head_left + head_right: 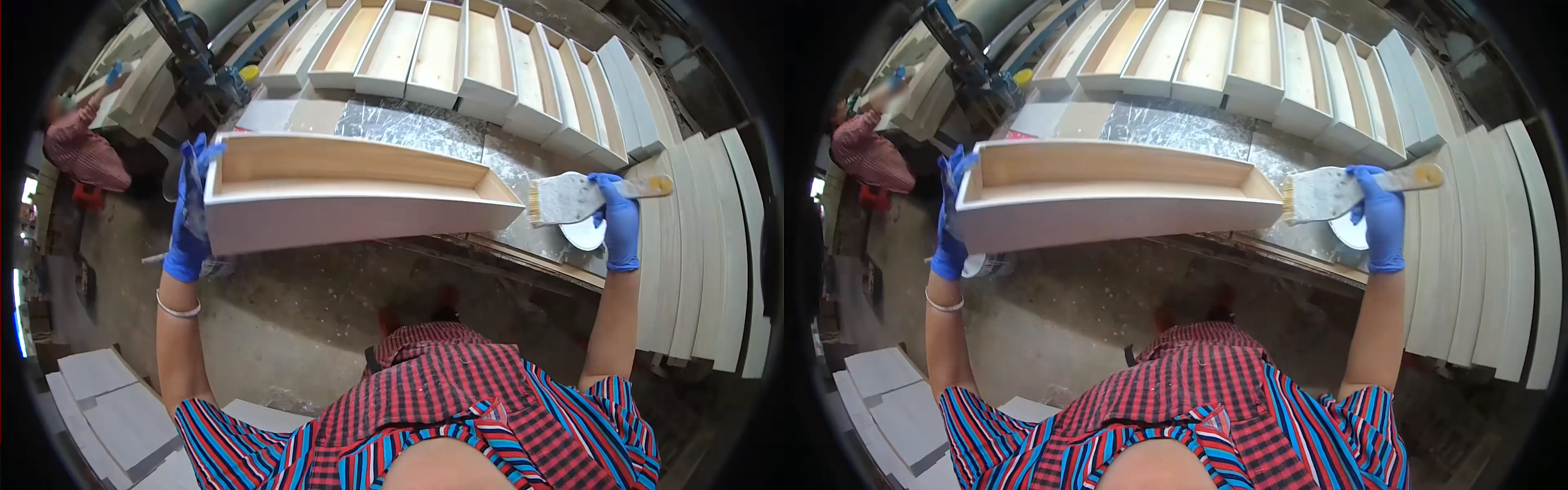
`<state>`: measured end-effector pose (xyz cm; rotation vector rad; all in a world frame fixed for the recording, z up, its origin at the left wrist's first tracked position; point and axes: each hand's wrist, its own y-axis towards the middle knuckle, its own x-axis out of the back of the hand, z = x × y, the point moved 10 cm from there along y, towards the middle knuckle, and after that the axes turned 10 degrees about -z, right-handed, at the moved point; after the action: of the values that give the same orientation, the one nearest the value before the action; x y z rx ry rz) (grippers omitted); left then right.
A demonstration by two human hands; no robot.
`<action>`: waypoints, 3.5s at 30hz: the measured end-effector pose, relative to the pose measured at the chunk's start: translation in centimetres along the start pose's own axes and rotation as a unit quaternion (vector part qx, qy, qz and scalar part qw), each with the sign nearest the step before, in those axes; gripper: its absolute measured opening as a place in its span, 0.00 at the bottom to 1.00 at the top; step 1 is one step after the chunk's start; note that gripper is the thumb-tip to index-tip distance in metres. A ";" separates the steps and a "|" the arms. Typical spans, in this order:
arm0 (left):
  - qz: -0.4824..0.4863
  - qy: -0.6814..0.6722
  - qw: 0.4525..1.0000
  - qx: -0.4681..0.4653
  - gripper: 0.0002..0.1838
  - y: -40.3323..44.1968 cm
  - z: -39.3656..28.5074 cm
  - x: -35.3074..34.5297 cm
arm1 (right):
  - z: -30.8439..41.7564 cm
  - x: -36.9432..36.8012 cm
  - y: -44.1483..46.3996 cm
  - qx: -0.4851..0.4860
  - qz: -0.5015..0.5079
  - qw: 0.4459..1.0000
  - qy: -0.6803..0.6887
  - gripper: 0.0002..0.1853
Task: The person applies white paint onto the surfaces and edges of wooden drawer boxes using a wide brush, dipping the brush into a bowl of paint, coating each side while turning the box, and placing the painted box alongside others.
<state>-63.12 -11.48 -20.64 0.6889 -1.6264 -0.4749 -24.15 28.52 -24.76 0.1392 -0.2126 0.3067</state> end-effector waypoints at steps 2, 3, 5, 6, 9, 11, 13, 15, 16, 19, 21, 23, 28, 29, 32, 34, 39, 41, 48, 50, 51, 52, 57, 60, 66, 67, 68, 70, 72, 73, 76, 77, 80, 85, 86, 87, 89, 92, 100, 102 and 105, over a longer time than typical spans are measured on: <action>-0.016 0.009 1.000 -0.002 0.36 0.2 1.7 -1.3 | -0.8 0.3 0.7 0.007 -0.017 1.000 -0.019 0.10; 0.000 0.009 0.999 0.035 0.34 -0.5 4.7 -2.9 | -1.3 0.2 0.8 0.006 -0.027 0.999 -0.028 0.10; -0.023 -0.109 0.985 0.130 0.38 -1.6 8.5 -4.4 | -2.7 0.1 0.9 -0.007 -0.042 0.998 -0.043 0.10; -0.039 -0.306 0.921 0.238 0.42 -3.2 11.7 -5.4 | -3.4 0.4 0.9 -0.010 -0.058 0.997 -0.056 0.10; -0.096 -0.241 0.950 0.173 0.41 -1.6 13.8 -5.9 | -5.1 0.3 0.7 -0.021 -0.066 0.995 -0.076 0.10; -0.126 -0.236 0.946 0.181 0.38 -2.1 15.9 -7.8 | -6.3 0.9 0.5 -0.027 -0.097 0.991 -0.084 0.09; -0.194 -0.279 0.919 0.198 0.32 -3.6 18.8 -9.6 | -7.2 0.9 0.2 -0.024 -0.096 0.991 -0.095 0.10; -0.230 -0.404 0.829 0.312 0.32 -6.1 25.7 -13.3 | -8.0 1.3 0.0 -0.021 -0.115 0.988 -0.104 0.10; -0.251 -0.417 0.812 0.322 0.32 -7.1 26.2 -14.8 | -8.5 1.5 0.0 -0.024 -0.119 0.986 -0.116 0.10; -0.234 -0.392 0.838 0.299 0.30 -9.8 31.2 -19.0 | -10.2 1.7 -0.3 -0.045 -0.134 0.981 -0.136 0.10; -0.220 -0.218 0.915 0.258 0.34 -11.1 32.3 -19.8 | -10.9 1.6 -0.7 -0.064 -0.121 0.984 -0.111 0.11; -0.203 -0.032 0.959 0.197 0.39 -11.8 33.2 -19.9 | -11.5 2.0 -1.2 -0.072 -0.143 0.984 -0.077 0.11; -0.094 0.395 0.863 0.301 0.44 -19.8 41.9 -11.6 | -13.5 3.6 -2.1 -0.099 -0.177 0.979 -0.013 0.12; -0.109 0.402 0.879 0.233 0.39 -19.0 38.4 -9.8 | -14.1 4.1 -2.3 -0.105 -0.188 0.976 -0.009 0.12; -0.100 0.163 0.956 0.221 0.27 -7.9 15.9 -12.0 | -15.8 4.2 -2.8 -0.136 -0.199 0.970 0.008 0.11; -0.035 -0.027 0.971 0.234 0.19 -6.3 5.1 -17.1 | -16.9 3.9 -3.0 -0.153 -0.199 0.968 0.012 0.11; 0.159 -0.088 0.983 0.041 0.26 -1.3 -13.7 -28.4 | -17.9 2.6 -3.2 -0.193 -0.165 0.966 0.045 0.10; 0.189 -0.070 0.979 0.035 0.27 -0.5 -14.7 -31.3 | -18.0 2.3 -3.1 -0.196 -0.158 0.966 0.057 0.10; 0.332 -0.067 0.939 0.050 0.30 -1.2 -14.5 -35.7 | -19.3 4.1 -2.3 -0.227 -0.141 0.958 0.102 0.10; 0.279 -0.031 0.959 0.035 0.32 0.6 -15.2 -34.6 | -19.1 4.5 -1.5 -0.231 -0.143 0.957 0.106 0.10; 0.227 -0.008 0.974 0.019 0.33 1.3 -15.7 -33.6 | -19.2 4.8 -1.6 -0.237 -0.151 0.955 0.099 0.10; 0.243 -0.009 0.970 0.008 0.34 0.4 -16.1 -34.4 | -19.5 4.8 -1.5 -0.239 -0.143 0.955 0.103 0.10; 0.267 -0.042 0.962 0.047 0.35 -1.6 -15.6 -36.1 | -22.0 5.0 -0.8 -0.289 -0.089 0.946 0.119 0.10; 0.304 -0.012 0.951 0.051 0.31 -2.7 -15.7 -35.6 | -22.7 5.2 0.0 -0.246 -0.094 0.954 0.144 0.10; 0.175 0.144 0.973 -0.034 0.26 -6.3 -17.4 -34.2 | -23.9 5.4 0.8 -0.258 -0.054 0.951 0.163 0.13; 0.168 0.144 0.974 -0.040 0.24 -7.5 -17.6 -34.9 | -24.5 5.5 1.0 -0.278 -0.037 0.945 0.169 0.14; 0.146 0.137 0.979 -0.033 0.24 -8.2 -17.7 -35.1 | -25.0 6.2 1.6 -0.224 -0.050 0.962 0.149 0.15; 0.077 0.153 0.985 -0.037 0.23 -9.5 -17.9 -35.9 | -26.0 6.6 2.4 -0.214 -0.036 0.963 0.160 0.15; -0.003 0.139 0.990 -0.033 0.22 -9.4 -18.0 -35.6 | -25.9 6.4 3.1 -0.181 -0.013 0.969 0.167 0.16; -0.030 0.139 0.989 -0.043 0.23 -9.4 -18.1 -35.5 | -25.3 6.2 3.0 -0.210 -0.023 0.960 0.182 0.17; -0.079 0.135 0.985 -0.069 0.26 -9.2 -18.0 -35.7 | -25.3 5.5 2.8 -0.213 -0.021 0.953 0.214 0.18; -0.082 0.137 0.985 -0.067 0.26 -8.9 -18.0 -35.3 | -24.3 4.7 2.6 -0.203 -0.012 0.955 0.217 0.17; -0.074 0.153 0.981 -0.089 0.27 -8.5 -18.2 -34.6 | -24.1 3.9 2.7 -0.178 0.009 0.960 0.215 0.17; -0.065 0.146 0.982 -0.102 0.25 -5.9 -18.3 -32.3 | -22.6 3.8 3.1 -0.198 -0.035 0.946 0.254 0.17; -0.067 0.149 0.981 -0.105 0.25 -4.6 -18.4 -30.9 | -21.9 4.0 3.2 -0.200 -0.036 0.945 0.256 0.16; -0.055 0.135 0.986 -0.085 0.23 -3.0 -18.0 -29.6 | -21.3 4.3 3.4 -0.202 -0.037 0.944 0.258 0.16; -0.046 0.130 0.989 -0.060 0.20 -0.8 -17.9 -27.5 | -19.6 4.7 3.8 -0.182 -0.033 0.946 0.267 0.16; -0.017 0.075 0.997 -0.013 0.28 2.0 -16.8 -24.2 | -17.1 4.1 4.6 -0.173 -0.026 0.941 0.291 0.16; -0.007 0.002 0.997 0.076 0.39 11.9 -15.5 -14.9 | -6.7 -2.5 6.1 -0.101 0.030 0.958 0.267 0.15; -0.009 0.046 0.995 0.086 0.40 12.4 -15.3 -14.1 | -3.8 -5.6 6.0 -0.110 0.137 0.928 0.329 0.12; -0.026 0.019 0.995 0.091 0.42 12.9 -14.8 -13.7 | 0.4 -8.3 5.7 -0.092 0.191 0.920 0.329 0.11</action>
<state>-49.67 8.31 -19.76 0.8736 -1.6321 -0.3518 -33.69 31.44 -25.66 -0.2001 0.4075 0.7014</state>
